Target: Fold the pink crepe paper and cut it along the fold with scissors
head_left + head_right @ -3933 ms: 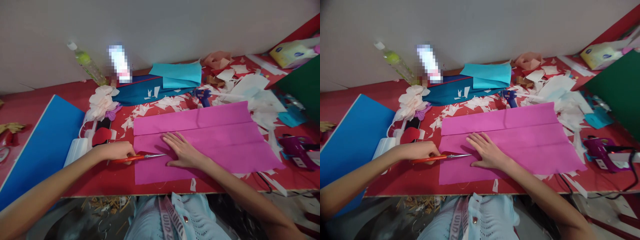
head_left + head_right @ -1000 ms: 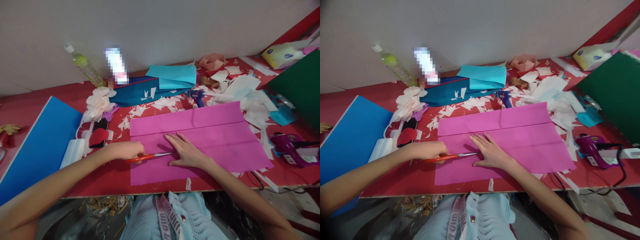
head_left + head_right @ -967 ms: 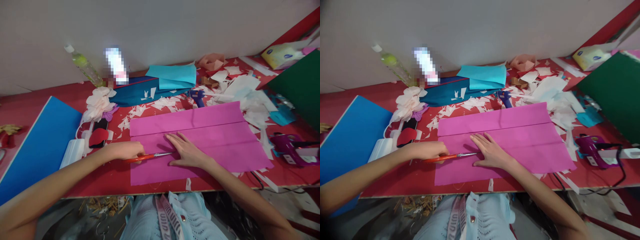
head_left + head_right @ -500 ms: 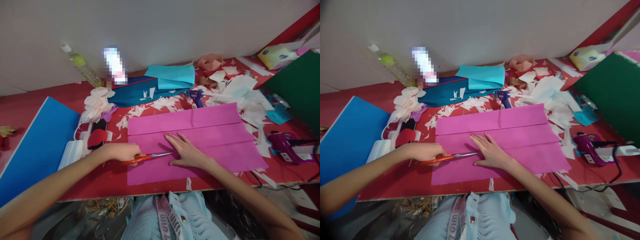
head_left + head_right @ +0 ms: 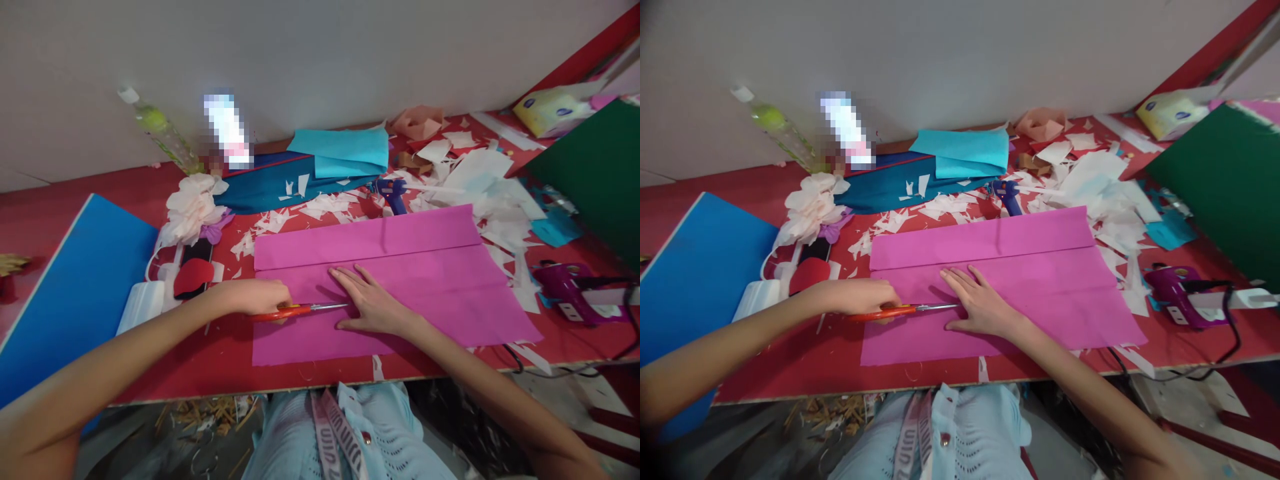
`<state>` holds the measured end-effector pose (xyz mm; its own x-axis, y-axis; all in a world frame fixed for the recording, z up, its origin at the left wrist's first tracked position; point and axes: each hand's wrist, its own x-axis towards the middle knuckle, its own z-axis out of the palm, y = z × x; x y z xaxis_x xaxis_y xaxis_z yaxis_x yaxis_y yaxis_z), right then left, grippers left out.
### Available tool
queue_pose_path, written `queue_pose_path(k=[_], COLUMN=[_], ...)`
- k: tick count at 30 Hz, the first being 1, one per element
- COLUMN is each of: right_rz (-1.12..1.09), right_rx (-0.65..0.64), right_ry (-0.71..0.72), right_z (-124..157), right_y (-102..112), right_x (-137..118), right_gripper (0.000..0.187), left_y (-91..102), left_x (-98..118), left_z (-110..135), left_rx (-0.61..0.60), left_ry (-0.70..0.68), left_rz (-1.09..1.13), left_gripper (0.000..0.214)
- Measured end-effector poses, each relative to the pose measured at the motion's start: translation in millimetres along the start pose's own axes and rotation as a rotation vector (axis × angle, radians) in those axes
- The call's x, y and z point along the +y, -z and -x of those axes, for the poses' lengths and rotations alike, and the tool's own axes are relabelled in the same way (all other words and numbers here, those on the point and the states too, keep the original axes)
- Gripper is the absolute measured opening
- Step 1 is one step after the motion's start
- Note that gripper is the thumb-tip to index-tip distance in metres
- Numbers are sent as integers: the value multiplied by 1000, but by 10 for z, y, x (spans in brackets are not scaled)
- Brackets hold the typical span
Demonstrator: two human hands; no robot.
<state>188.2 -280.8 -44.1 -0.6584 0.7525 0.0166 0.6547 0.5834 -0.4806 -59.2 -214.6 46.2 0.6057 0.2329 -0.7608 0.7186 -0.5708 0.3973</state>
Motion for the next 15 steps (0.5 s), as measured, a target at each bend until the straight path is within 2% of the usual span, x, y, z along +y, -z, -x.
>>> queue_pose_path(k=[4, 10, 15], right_rz=[6, 27, -2], right_rx=[-7, 11, 18], right_ry=[-1, -35, -35], right_z=[16, 162, 196], right_y=[40, 135, 117], right_x=[17, 129, 164], right_gripper=[107, 104, 104], left_y=[1, 35, 86], left_x=[-39, -39, 45], left_z=[-21, -21, -23], left_rx=[21, -95, -119], left_ry=[4, -2, 27], left_rz=[2, 85, 47], left_gripper=[19, 17, 24])
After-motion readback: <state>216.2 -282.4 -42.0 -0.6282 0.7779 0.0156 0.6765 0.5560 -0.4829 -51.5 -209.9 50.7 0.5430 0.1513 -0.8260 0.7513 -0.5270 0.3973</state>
